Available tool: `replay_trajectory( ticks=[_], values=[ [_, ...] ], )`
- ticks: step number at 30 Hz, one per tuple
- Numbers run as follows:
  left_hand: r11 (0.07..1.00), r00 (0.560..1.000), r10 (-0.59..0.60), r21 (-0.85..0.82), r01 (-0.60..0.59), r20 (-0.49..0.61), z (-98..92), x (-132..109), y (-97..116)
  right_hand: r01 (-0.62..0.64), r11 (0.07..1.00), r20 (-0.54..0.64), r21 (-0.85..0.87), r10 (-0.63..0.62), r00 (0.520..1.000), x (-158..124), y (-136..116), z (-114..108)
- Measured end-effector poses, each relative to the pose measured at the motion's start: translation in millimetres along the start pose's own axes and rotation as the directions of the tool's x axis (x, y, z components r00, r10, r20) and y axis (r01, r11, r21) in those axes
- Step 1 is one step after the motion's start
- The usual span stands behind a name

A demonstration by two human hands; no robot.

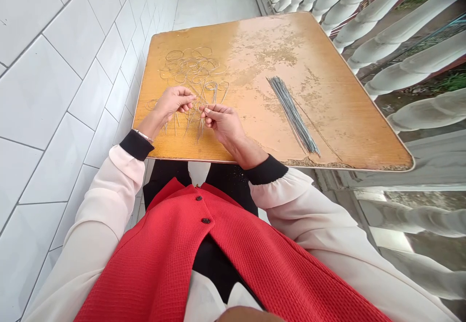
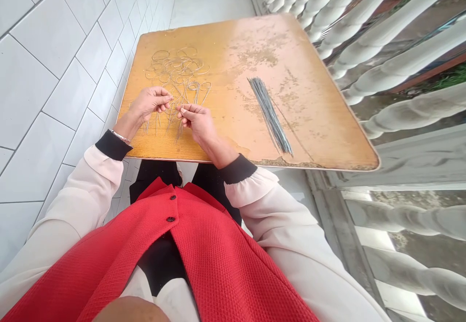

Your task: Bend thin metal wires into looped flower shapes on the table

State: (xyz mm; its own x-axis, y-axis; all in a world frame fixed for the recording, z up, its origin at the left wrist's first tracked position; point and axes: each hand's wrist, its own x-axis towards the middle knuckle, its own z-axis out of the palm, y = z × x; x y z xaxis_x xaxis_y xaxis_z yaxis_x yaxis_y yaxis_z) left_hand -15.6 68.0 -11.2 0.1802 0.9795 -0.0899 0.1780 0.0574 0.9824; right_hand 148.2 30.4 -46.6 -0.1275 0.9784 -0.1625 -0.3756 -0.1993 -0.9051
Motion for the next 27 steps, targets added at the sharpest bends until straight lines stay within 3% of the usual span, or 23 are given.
replay_trajectory(
  ticks=[4, 11, 20, 27],
  values=[
    [1.0, 1.0, -0.014, -0.002, 0.014, 0.009, -1.0, 0, -4, -0.026, 1.0, 0.027, 0.008, 0.025, 0.999, -1, -1, -1],
    [0.992, 0.998, 0.045, 0.121, -0.038, -0.051, 4.7, -16, 17, 0.01, 0.996, -0.009, -0.091, -0.01, 1.0, -4, 0, -2],
    [0.999, 0.999, 0.019, 0.038, -0.018, -0.026, 0.7, -6, -2, 0.032, 0.995, 0.037, -0.095, -0.029, 0.999, -4, 2, -4],
    [0.995, 0.996, 0.047, 0.097, -0.039, -0.079, 5.9, -16, 15, -0.021, 0.997, 0.052, -0.078, 0.025, 0.998, -5, -1, -5]
  ],
)
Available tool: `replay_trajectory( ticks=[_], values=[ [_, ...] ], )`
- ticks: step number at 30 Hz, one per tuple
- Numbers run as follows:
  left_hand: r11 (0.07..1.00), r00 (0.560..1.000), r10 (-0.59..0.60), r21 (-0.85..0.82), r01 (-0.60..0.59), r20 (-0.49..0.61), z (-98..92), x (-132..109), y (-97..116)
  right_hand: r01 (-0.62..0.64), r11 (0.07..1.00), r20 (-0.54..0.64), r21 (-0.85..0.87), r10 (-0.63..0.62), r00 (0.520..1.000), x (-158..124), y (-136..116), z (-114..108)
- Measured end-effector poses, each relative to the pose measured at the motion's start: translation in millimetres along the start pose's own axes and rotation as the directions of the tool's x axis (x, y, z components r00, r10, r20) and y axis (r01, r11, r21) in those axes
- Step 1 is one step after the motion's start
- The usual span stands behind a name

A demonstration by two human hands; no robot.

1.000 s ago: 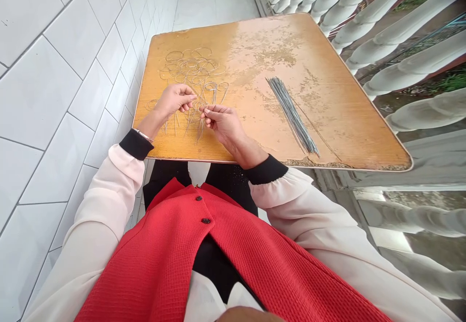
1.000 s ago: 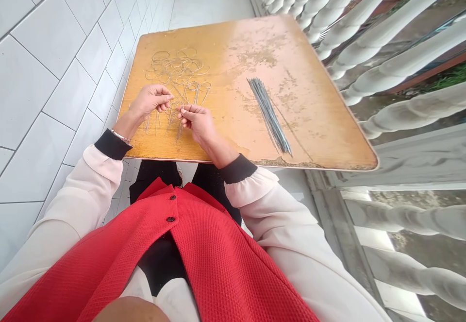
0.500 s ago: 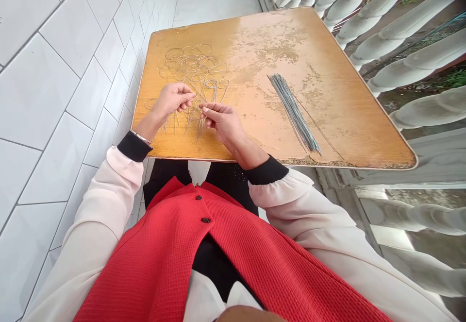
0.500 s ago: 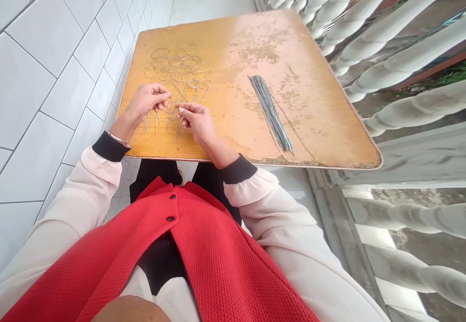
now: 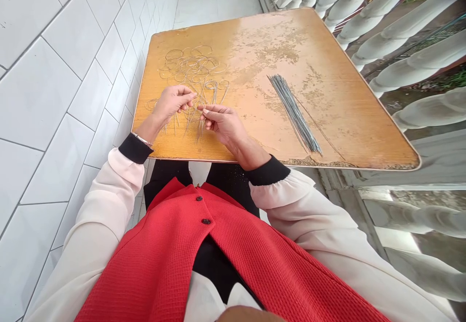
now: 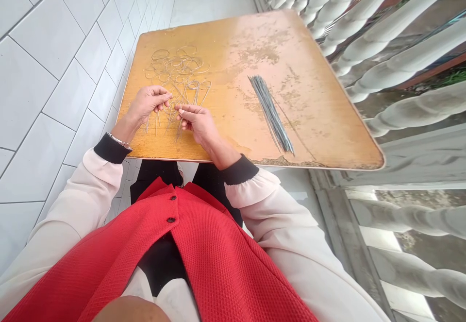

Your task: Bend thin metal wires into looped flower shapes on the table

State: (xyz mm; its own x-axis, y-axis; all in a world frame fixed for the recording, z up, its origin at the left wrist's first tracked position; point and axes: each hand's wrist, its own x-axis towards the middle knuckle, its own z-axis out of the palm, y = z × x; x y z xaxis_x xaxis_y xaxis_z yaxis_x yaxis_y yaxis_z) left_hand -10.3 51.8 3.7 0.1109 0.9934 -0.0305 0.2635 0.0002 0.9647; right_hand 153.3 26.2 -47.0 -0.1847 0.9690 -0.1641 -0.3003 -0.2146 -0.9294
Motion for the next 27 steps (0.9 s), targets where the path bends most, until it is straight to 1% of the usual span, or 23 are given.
replay_trajectory(
  ticks=[3, 6, 9, 12, 15, 21, 24, 27],
  values=[
    [0.999, 1.0, 0.0, -0.04, -0.001, -0.013, -1.9, -1, -4, 0.003, 1.0, -0.007, 0.029, -0.003, 1.0, 0, 0, -1],
    [0.994, 0.999, -0.037, -0.104, 0.035, -0.013, -3.6, -4, -11, 0.007, 0.999, -0.022, 0.048, -0.006, 1.0, 1, 0, -1],
    [0.987, 0.996, -0.083, -0.137, 0.085, 0.016, -3.4, -12, -14, 0.01, 1.0, -0.036, 0.024, -0.009, 0.999, 1, 0, -2],
    [0.986, 0.995, -0.071, -0.146, 0.079, 0.063, -2.2, -18, -14, 0.019, 1.0, -0.043, -0.017, -0.02, 0.999, 1, 1, -1],
    [0.98, 0.994, -0.063, -0.181, 0.077, 0.084, -1.5, -20, -16, 0.017, 1.0, -0.024, -0.008, -0.017, 1.0, 1, -1, 0],
    [0.956, 0.99, -0.118, -0.262, 0.134, 0.076, -0.5, -16, -27, -0.032, 0.999, 0.001, 0.016, 0.032, 0.999, 1, -4, 3],
    [0.954, 0.988, -0.147, -0.255, 0.157, 0.056, 1.1, -14, -31, -0.083, 0.996, -0.017, 0.019, 0.083, 0.996, 3, -6, 5],
    [0.961, 0.991, -0.135, -0.24, 0.136, 0.021, 3.2, -13, -33, -0.126, 0.992, -0.044, 0.019, 0.127, 0.991, 5, -7, 6]
  ],
)
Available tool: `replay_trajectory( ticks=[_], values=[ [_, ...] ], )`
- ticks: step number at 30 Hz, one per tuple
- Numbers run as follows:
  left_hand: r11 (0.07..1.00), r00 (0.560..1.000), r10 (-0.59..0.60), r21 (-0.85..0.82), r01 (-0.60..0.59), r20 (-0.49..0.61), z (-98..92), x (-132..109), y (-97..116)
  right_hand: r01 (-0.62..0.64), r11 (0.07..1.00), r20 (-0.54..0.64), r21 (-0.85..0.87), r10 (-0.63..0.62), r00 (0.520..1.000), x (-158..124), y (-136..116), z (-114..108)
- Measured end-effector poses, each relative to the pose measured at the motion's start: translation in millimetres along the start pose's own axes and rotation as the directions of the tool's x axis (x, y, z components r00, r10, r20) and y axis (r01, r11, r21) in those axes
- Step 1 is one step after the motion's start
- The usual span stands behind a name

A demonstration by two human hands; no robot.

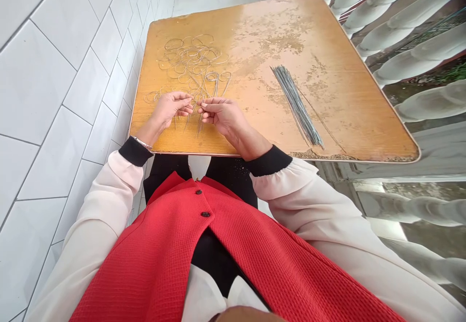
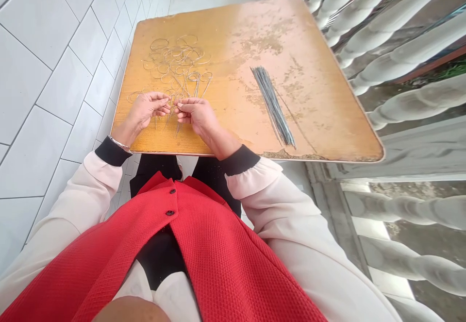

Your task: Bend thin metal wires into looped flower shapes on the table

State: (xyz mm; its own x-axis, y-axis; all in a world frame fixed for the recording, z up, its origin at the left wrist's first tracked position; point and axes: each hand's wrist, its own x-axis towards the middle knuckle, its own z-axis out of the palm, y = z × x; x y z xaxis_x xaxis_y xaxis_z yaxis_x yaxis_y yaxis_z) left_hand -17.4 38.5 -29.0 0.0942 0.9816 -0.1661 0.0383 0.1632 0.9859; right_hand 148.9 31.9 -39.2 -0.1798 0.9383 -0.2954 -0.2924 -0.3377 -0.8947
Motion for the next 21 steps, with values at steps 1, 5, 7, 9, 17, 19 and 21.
replay_trajectory(
  ticks=[1, 5, 7, 9, 17, 19, 21],
  values=[
    [1.0, 1.0, 0.011, -0.001, -0.011, -0.008, 0.6, 0, 0, -0.011, 1.0, -0.008, -0.004, 0.011, 1.0, 0, 0, 0],
    [1.0, 0.999, 0.02, -0.02, -0.021, -0.045, 1.9, 1, -2, -0.06, 0.996, 0.013, -0.063, 0.061, 0.998, -1, 1, -1],
    [0.999, 0.997, 0.026, -0.023, -0.027, -0.074, 0.9, 2, -3, -0.061, 0.993, 0.049, -0.103, 0.066, 0.997, -2, 3, -2],
    [0.999, 0.995, 0.037, -0.019, -0.039, -0.09, -1.0, 3, -3, -0.047, 0.991, 0.081, -0.124, 0.057, 0.995, -5, 6, -4],
    [0.998, 0.992, 0.062, 0.006, -0.062, -0.112, -6.0, 9, -1, -0.031, 0.986, 0.124, -0.163, 0.052, 0.991, -13, 14, -7],
    [0.998, 0.992, 0.062, 0.003, -0.062, -0.114, -5.0, 8, 0, -0.013, 0.982, 0.119, -0.191, 0.036, 0.992, -13, 16, -6],
    [0.998, 0.992, 0.052, -0.011, -0.054, -0.118, -3.3, 6, 3, 0.006, 0.977, 0.115, -0.215, 0.019, 0.993, -12, 17, -5]
  ],
)
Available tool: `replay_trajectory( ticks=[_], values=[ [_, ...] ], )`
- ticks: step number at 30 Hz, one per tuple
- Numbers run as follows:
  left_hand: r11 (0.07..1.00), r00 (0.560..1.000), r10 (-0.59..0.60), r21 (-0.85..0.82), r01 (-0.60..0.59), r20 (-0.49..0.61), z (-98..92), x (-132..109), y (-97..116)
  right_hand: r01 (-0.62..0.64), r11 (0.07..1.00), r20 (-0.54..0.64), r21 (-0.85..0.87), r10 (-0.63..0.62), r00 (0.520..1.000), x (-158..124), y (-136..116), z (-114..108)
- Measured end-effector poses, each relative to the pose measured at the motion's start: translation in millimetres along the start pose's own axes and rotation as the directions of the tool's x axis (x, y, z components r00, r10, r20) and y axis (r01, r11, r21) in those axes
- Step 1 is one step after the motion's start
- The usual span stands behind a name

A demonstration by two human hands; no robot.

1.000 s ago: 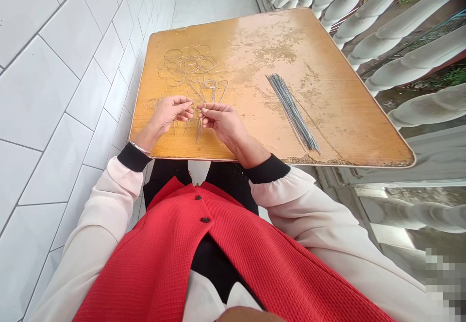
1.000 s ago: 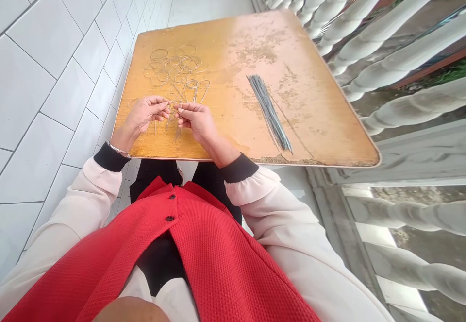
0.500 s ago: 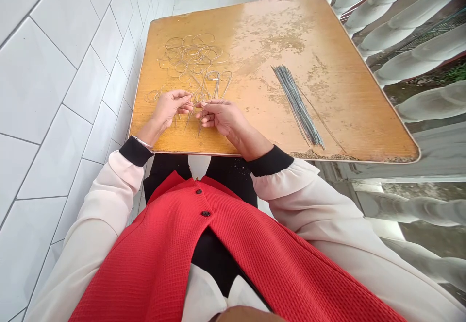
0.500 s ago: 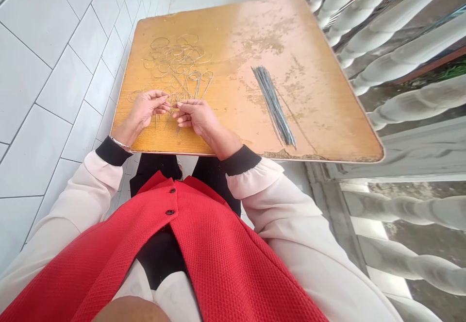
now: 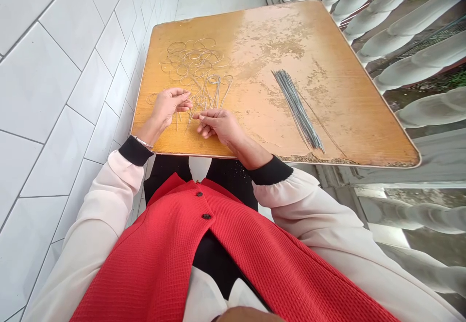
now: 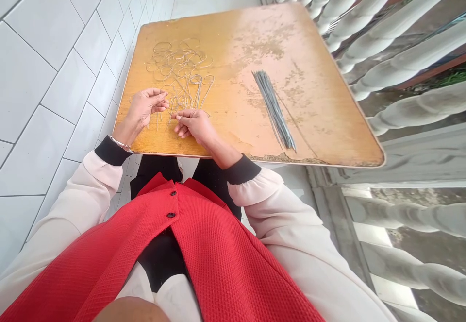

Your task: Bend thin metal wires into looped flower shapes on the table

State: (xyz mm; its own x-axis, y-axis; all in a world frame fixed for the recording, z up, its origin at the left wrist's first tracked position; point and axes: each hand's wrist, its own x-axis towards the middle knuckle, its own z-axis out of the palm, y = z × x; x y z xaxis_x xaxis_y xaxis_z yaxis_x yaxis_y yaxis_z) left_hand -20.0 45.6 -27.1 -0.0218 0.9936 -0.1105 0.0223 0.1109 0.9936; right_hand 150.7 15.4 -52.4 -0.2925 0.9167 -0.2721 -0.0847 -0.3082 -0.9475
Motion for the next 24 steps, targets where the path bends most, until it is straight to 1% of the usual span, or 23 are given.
replay_trajectory(
  ticks=[2, 5, 9, 13, 16, 18, 20, 22, 24],
  values=[
    [1.0, 1.0, -0.013, -0.014, 0.012, -0.002, 1.3, -2, 2, 0.01, 1.0, -0.004, -0.01, -0.01, 1.0, 0, 0, 1],
    [1.0, 1.0, -0.028, -0.01, 0.028, -0.002, 1.4, -3, 4, -0.01, 1.0, -0.02, 0.015, 0.01, 1.0, -1, -3, 3],
    [1.0, 1.0, -0.001, -0.008, 0.001, 0.0, -2.0, 1, 2, -0.052, 0.998, -0.037, 0.037, 0.053, 0.998, -6, -6, 4],
    [1.0, 1.0, 0.004, -0.006, -0.004, 0.013, -3.9, 4, 4, -0.057, 0.998, -0.029, 0.004, 0.057, 0.998, -8, -5, 4],
    [1.0, 1.0, -0.006, 0.026, 0.006, 0.006, -3.7, 3, 6, -0.066, 0.997, -0.019, -0.049, 0.065, 0.998, -9, -4, 4],
    [0.998, 1.0, -0.017, 0.063, 0.017, -0.004, -3.7, 3, 7, -0.072, 0.992, -0.02, -0.106, 0.07, 0.997, -9, -4, 3],
    [0.993, 1.0, -0.029, 0.112, 0.03, -0.012, -3.8, 6, 7, -0.055, 0.975, -0.027, -0.216, 0.051, 0.998, -10, -4, 1],
    [0.983, 0.999, -0.048, 0.176, 0.051, -0.021, -3.5, 12, 5, -0.012, 0.927, -0.04, -0.376, -0.003, 0.999, -11, -5, -3],
    [0.967, 0.997, -0.066, 0.245, 0.075, -0.042, -2.3, 18, 2, 0.038, 0.851, -0.049, -0.523, -0.074, 0.996, -13, -5, -10]
  ],
)
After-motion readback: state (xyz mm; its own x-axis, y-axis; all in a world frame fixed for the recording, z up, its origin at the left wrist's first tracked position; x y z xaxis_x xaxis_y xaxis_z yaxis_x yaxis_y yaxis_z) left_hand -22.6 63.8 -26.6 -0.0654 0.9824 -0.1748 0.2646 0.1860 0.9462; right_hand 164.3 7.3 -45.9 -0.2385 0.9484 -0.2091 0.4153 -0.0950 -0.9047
